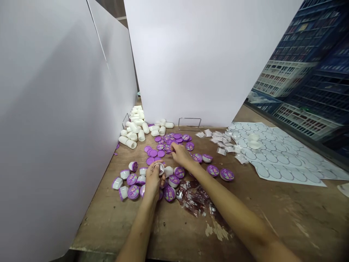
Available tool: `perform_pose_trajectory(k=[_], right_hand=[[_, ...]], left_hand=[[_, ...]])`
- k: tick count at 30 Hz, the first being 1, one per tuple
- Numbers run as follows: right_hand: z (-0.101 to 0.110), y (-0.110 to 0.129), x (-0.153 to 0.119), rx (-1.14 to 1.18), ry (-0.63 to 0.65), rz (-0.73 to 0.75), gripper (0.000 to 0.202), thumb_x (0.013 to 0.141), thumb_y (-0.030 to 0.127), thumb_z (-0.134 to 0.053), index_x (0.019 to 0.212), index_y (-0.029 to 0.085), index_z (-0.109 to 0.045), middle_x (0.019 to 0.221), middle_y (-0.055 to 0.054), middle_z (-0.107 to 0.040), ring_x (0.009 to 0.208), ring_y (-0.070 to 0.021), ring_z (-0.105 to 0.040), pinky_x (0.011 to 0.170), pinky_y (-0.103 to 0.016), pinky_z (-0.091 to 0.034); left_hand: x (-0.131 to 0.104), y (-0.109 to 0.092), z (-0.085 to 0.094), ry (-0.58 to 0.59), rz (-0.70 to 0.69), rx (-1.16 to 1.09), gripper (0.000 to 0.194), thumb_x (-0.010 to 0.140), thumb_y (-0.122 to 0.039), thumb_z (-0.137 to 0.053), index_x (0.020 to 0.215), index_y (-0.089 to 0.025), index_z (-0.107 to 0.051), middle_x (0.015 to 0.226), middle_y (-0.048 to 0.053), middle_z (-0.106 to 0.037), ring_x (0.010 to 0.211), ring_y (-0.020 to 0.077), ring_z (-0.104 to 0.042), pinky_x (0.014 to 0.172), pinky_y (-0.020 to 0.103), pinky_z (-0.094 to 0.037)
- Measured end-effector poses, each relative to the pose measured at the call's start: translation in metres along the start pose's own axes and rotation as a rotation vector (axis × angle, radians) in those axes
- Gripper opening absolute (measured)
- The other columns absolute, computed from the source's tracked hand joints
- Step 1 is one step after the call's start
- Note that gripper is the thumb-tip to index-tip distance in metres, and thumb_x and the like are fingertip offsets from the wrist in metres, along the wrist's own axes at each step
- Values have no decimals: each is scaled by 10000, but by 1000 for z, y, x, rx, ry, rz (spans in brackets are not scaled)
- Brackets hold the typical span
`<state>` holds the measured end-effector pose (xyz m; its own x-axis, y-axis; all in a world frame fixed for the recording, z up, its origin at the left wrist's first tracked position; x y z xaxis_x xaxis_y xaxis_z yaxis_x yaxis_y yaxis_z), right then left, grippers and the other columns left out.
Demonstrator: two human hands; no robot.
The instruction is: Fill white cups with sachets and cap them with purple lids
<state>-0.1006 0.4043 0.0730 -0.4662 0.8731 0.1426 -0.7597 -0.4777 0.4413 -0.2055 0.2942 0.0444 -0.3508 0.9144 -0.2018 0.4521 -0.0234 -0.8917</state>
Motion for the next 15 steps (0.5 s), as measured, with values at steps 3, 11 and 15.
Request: perform_pose_trajectory(k=[3, 11, 15], right_hand=[[6, 22, -33, 241, -147, 189, 290, 900, 119, -465, 1117, 217, -629, 1021, -62, -712, 950, -199, -651, 858, -330, -496], [6, 44, -96, 434, -459, 385, 366, 888, 87, -472, 1152, 240, -673, 1131, -80, -709, 1127, -220, -618, 982, -433, -500], [7, 44, -102, 505, -448, 359, 329, 876, 112, -502, 1135, 238, -661, 1214, -91, -674, 1176, -230, -585, 1017, -453, -471]], left_hand=[[1, 6, -4, 9, 37, 34, 354, 725, -459, -648, 934, -195, -539, 536, -76, -527, 319, 57, -370, 305, 165, -229], [-4, 8, -14, -91, 51, -250, 275, 682, -298, -645, 900, -212, -501, 701, -48, -587, 619, 96, -575, 562, 191, -437], [-4, 4, -16, -97, 49, -291, 250, 689, -309, -640, 876, -197, -518, 749, -32, -597, 683, 96, -578, 665, 204, -465]])
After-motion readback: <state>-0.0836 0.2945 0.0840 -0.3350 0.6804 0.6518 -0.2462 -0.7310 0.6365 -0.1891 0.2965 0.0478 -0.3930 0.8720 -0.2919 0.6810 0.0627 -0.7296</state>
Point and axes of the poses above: each hand's wrist, its own x-axis towards the middle knuckle, its own z-axis out of the back of the hand, y = z × x, the point moved 4 cm from there along x, towards the middle knuckle
